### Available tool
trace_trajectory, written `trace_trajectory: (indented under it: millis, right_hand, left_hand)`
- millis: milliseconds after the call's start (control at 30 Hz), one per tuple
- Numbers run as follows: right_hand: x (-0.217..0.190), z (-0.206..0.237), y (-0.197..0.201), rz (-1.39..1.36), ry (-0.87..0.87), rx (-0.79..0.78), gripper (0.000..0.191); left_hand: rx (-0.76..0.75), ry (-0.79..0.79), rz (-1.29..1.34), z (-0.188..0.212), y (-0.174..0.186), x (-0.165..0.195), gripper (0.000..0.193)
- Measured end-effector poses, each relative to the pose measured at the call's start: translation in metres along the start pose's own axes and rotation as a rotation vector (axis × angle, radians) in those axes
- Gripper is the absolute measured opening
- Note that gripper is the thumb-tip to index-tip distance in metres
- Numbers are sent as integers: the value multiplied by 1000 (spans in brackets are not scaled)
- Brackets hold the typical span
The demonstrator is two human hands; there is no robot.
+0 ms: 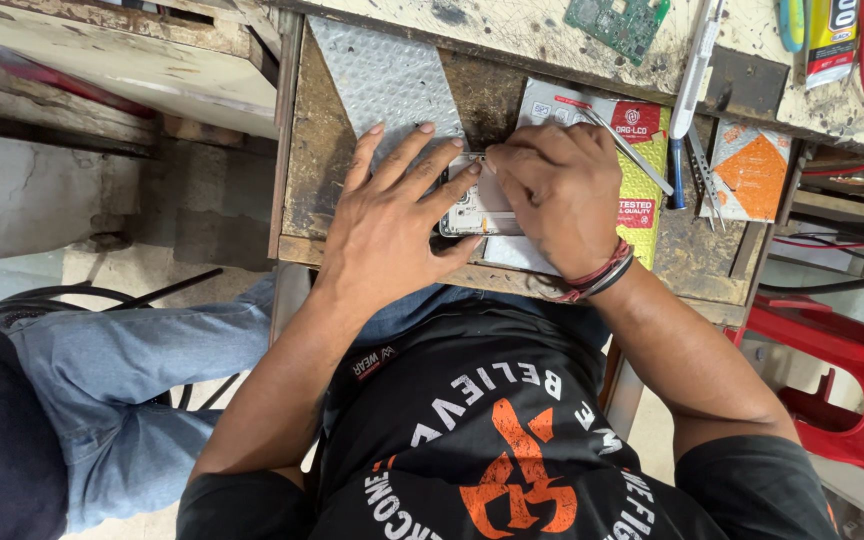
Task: The person pries open the back of a smartphone at a repair bench, working around the frame edge with their fingers, then separates the back cover and lifts out the internal battery and mid-frame components, holding the exposed chassis and battery in hand at the end.
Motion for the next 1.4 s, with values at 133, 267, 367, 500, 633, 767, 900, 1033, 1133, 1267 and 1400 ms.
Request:
trace_trajectory:
  millis: [133,267,367,500,633,767,900,1033,1133,1267,1400]
  right_hand:
    - [12,1,-4,-49,-109,-10,17]
    - [20,-4,-8,-151,-222,-34,15]
    - [25,-6,-12,-205,-306,-68,15]
    - [31,-10,-17,-251,-365,-136,16]
    - [37,-10,-22,-270,-393,-184,18]
    - [37,-9,-23,-257,-367,-181,18]
    - [34,-8,-17,-227,-322,-131,18]
    - [31,-4,-13,-185,-302,-82,14]
    - [24,-2,-10,-124,-182,-51,11]
    - [22,2,-4,-112,-138,-29,10]
    - [20,5,-3,-72,-104,-39,10]
  left_hand:
    - [-4,2,-8,3,-2,1,60]
    - [-6,3,-12,3,-4,1,60]
    - [-8,4,-12,3,-4,1,61]
    - [-3,9,-7,3,-4,1,60]
    - [-9,12,-10,4,-5,0,60]
    - [-3,11,-8,4,-5,2,61]
    - [2,6,-11,4,-6,3,61]
    - [-1,9,-7,4,-6,2,61]
    - [-1,13,-7,3,-6,1,60]
    - [-2,16,-11,3,-7,1,58]
    - [-3,14,-17,3,-6,2,58]
Point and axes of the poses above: each hand's wrist, its own z-axis away from the middle knuckle, its own y-axis out of the back of the hand, x = y × z, the point moved 8 cm from there along -z, towards the middle knuckle, and after that the axes turned 15 degrees about x, right-handed, at the moved point
